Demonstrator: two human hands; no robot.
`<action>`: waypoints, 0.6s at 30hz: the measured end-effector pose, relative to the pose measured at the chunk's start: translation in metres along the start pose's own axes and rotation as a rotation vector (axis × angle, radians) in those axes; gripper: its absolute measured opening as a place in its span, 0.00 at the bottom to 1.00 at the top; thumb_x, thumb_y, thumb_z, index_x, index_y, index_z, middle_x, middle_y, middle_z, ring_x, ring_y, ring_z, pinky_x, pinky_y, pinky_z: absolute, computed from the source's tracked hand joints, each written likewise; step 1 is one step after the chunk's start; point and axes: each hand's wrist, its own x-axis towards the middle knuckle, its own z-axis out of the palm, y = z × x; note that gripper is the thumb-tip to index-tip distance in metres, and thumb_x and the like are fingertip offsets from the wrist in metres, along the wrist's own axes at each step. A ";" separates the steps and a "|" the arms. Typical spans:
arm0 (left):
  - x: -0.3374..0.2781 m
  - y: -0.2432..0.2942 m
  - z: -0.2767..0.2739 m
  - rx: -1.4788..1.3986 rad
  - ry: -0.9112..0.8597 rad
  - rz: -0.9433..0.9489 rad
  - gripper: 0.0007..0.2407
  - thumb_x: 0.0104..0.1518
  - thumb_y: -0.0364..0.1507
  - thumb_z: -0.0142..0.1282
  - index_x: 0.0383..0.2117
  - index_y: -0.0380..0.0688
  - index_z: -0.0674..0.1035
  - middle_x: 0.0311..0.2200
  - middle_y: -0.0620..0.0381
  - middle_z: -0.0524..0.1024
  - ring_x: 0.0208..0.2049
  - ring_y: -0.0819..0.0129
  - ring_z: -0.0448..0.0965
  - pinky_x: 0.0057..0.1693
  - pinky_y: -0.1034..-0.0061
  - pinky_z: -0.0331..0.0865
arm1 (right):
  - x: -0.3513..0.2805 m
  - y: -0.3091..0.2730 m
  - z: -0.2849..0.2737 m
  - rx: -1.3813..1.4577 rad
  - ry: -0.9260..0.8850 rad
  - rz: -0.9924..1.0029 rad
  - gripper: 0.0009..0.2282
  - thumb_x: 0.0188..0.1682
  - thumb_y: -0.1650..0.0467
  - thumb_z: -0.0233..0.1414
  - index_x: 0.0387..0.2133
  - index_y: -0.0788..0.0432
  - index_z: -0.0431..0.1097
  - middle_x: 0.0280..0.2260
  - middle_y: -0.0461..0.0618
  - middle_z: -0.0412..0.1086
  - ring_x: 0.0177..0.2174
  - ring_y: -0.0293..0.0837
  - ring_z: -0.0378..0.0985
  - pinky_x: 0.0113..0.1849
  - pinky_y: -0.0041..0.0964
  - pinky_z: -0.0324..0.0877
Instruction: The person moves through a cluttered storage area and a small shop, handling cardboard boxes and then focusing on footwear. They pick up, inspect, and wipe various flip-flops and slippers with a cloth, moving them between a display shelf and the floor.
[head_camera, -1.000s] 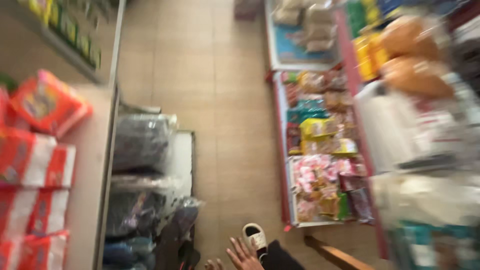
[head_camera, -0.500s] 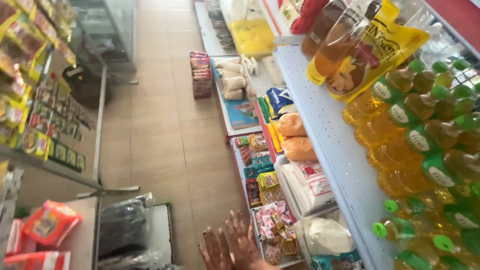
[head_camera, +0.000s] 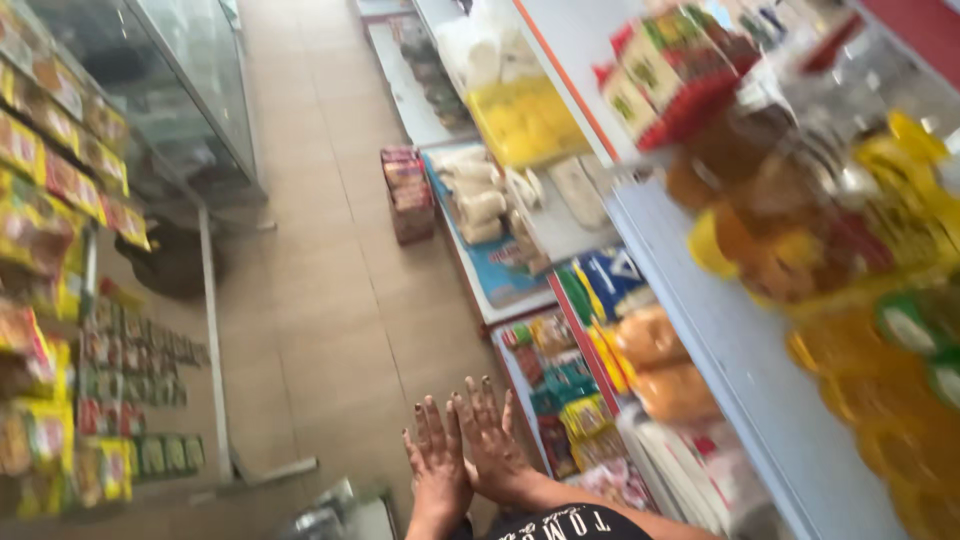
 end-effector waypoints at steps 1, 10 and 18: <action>0.023 -0.015 -0.012 0.012 -0.010 0.026 0.42 0.47 0.27 0.56 0.70 0.42 0.43 0.72 0.36 0.30 0.72 0.40 0.27 0.68 0.35 0.30 | 0.025 0.002 0.001 -0.014 0.008 0.004 0.44 0.41 0.67 0.58 0.68 0.70 0.39 0.69 0.75 0.32 0.67 0.72 0.27 0.58 0.79 0.20; 0.284 -0.106 -0.042 -0.048 -0.050 0.217 0.41 0.51 0.29 0.54 0.72 0.39 0.45 0.74 0.38 0.32 0.74 0.44 0.27 0.70 0.40 0.28 | 0.252 0.103 0.032 -0.285 0.007 0.139 0.42 0.41 0.68 0.54 0.70 0.64 0.39 0.72 0.60 0.34 0.70 0.61 0.28 0.63 0.69 0.27; 0.572 -0.213 -0.126 0.151 -0.277 0.028 0.46 0.50 0.37 0.58 0.72 0.41 0.40 0.73 0.41 0.26 0.73 0.44 0.22 0.68 0.35 0.22 | 0.568 0.179 0.028 -0.016 -0.022 0.179 0.41 0.41 0.69 0.54 0.68 0.61 0.40 0.71 0.64 0.30 0.69 0.63 0.25 0.60 0.74 0.21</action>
